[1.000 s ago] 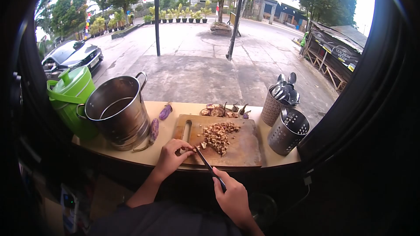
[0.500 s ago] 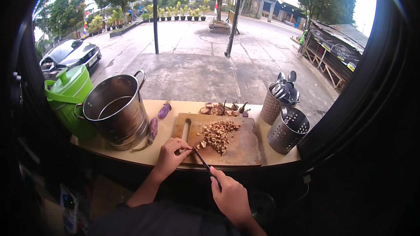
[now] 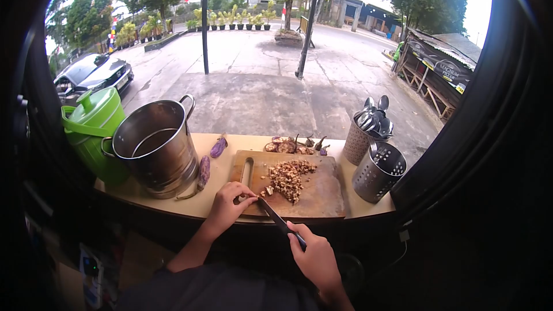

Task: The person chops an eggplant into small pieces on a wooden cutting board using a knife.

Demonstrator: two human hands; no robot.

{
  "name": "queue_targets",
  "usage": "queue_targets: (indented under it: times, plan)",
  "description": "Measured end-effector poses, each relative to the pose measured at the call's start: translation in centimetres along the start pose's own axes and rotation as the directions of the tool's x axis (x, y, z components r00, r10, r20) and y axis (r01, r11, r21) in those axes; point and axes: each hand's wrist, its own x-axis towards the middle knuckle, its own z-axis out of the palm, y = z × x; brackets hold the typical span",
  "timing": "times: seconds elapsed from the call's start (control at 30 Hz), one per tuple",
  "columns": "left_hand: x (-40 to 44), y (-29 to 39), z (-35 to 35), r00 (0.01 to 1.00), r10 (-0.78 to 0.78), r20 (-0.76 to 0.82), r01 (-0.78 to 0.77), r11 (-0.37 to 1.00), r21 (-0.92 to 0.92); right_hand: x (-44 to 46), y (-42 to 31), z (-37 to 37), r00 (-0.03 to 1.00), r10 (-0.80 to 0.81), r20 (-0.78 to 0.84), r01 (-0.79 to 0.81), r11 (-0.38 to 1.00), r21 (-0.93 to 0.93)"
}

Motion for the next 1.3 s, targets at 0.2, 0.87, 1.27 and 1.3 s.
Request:
queue_targets:
  times: [0.2, 0.87, 1.27, 1.3]
  plan:
    - [0.7, 0.9, -0.6, 0.996, -0.01, 0.091, 0.012, 1.0, -0.013, -0.1, 0.4, -0.4, 0.997, 0.069, -0.026, -0.064, 0.988, 0.137]
    - [6.5, -0.8, -0.1, 0.848, 0.25, 0.467, -0.366, 0.914, 0.176, -0.7, 1.8, -0.2, 0.983, -0.109, -0.148, 0.124, 0.988, 0.09]
    - [8.0, -1.3, -0.5, 0.79, 0.235, 0.567, -0.428, 0.873, 0.235, -0.8, 1.1, -0.1, 0.991, -0.051, -0.121, 0.059, 0.996, 0.069]
    - [8.1, -1.5, -0.5, 0.793, 0.225, 0.567, -0.417, 0.878, 0.236, -0.8, 1.0, 0.0, 0.991, -0.049, -0.125, 0.057, 0.996, 0.068]
